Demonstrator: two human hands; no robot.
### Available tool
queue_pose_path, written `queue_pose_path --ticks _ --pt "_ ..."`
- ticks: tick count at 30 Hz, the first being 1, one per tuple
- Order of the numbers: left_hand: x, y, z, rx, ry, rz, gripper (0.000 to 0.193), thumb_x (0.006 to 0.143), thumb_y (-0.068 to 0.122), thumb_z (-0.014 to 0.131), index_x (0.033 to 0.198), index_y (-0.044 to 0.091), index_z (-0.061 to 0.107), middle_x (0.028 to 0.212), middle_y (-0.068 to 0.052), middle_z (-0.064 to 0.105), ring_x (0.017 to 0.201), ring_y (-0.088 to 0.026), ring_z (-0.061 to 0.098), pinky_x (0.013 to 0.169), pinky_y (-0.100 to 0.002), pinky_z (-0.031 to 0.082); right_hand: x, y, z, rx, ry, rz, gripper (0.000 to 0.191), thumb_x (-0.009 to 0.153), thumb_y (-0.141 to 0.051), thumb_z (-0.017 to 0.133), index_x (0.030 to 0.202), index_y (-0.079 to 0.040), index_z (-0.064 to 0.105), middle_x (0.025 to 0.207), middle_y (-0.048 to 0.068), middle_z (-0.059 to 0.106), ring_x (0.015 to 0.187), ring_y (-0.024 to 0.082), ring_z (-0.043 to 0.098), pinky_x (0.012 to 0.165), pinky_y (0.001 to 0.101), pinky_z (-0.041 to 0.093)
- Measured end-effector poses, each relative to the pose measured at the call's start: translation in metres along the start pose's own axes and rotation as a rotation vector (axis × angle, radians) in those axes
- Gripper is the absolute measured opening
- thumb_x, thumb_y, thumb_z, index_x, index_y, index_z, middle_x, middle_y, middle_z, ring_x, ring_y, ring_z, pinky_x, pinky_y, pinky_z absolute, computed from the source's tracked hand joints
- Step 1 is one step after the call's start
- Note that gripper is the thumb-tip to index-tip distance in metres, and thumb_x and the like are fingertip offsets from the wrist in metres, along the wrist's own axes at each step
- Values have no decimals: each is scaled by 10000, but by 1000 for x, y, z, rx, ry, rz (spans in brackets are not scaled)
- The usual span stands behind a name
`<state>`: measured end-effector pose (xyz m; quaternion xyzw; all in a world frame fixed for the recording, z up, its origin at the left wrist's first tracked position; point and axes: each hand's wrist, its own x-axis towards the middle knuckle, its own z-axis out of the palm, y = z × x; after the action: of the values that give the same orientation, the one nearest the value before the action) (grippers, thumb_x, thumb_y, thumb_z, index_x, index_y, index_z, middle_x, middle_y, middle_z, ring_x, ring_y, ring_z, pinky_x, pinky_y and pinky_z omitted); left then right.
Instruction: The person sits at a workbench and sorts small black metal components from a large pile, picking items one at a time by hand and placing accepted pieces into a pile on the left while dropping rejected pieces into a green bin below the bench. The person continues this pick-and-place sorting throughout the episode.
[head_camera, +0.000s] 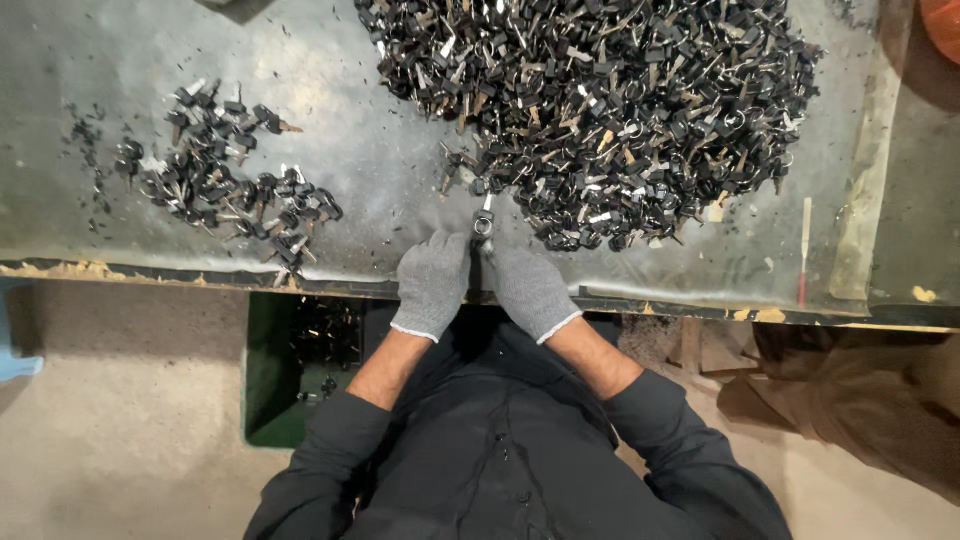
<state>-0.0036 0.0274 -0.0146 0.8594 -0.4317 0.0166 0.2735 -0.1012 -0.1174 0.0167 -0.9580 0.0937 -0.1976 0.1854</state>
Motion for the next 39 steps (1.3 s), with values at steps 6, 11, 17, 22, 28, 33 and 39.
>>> queue_pose_path --ticks 6,11,17,22,28,33,39 --pt "3 1 -5 -143 23 -75 114 832 164 738 888 97 665 800 -107 665 671 -334 669 592 -465 516 -10 -6 2 -91 -420 171 339 912 -164 636 1206 -28 537 996 209 729 693 345 738 536 437 582" --pt "1 1 -4 -160 -52 -72 88 805 125 716 855 89 653 791 -124 655 686 -360 664 606 -485 509 -7 -3 10 -5 -509 278 260 996 -220 572 1137 -4 542 760 198 717 701 391 726 607 511 563" --pt "0 0 2 -134 -3 -39 114 873 171 728 845 104 640 801 -115 656 700 -354 666 617 -478 514 2 2 9 25 -547 388 274 1018 -251 537 1110 4 580 785 224 717 760 426 727 650 536 583" --pt "3 -4 -4 -38 -75 -185 178 880 248 756 804 124 654 743 -105 662 665 -333 669 611 -472 515 7 5 5 83 -571 350 253 1005 -264 544 1151 -69 612 880 210 733 793 421 732 685 539 585" --pt "19 -5 -27 -91 228 -285 96 859 195 737 929 131 723 821 -77 695 734 -288 689 700 -446 521 -9 11 10 151 -230 286 385 960 -267 652 1203 18 563 1043 266 700 862 430 723 676 514 584" --pt "65 9 -4 -224 115 -120 349 826 181 780 1163 113 722 1042 -119 689 964 -334 658 835 -456 510 -19 2 33 310 42 330 441 912 -208 762 1237 11 560 994 214 694 882 414 709 751 495 558" --pt "46 15 5 -31 -16 9 449 704 207 808 1109 73 669 1016 -147 657 952 -397 639 783 -496 500 -35 3 31 300 382 298 486 818 -141 830 1199 -9 559 1016 217 677 921 369 696 773 424 568"
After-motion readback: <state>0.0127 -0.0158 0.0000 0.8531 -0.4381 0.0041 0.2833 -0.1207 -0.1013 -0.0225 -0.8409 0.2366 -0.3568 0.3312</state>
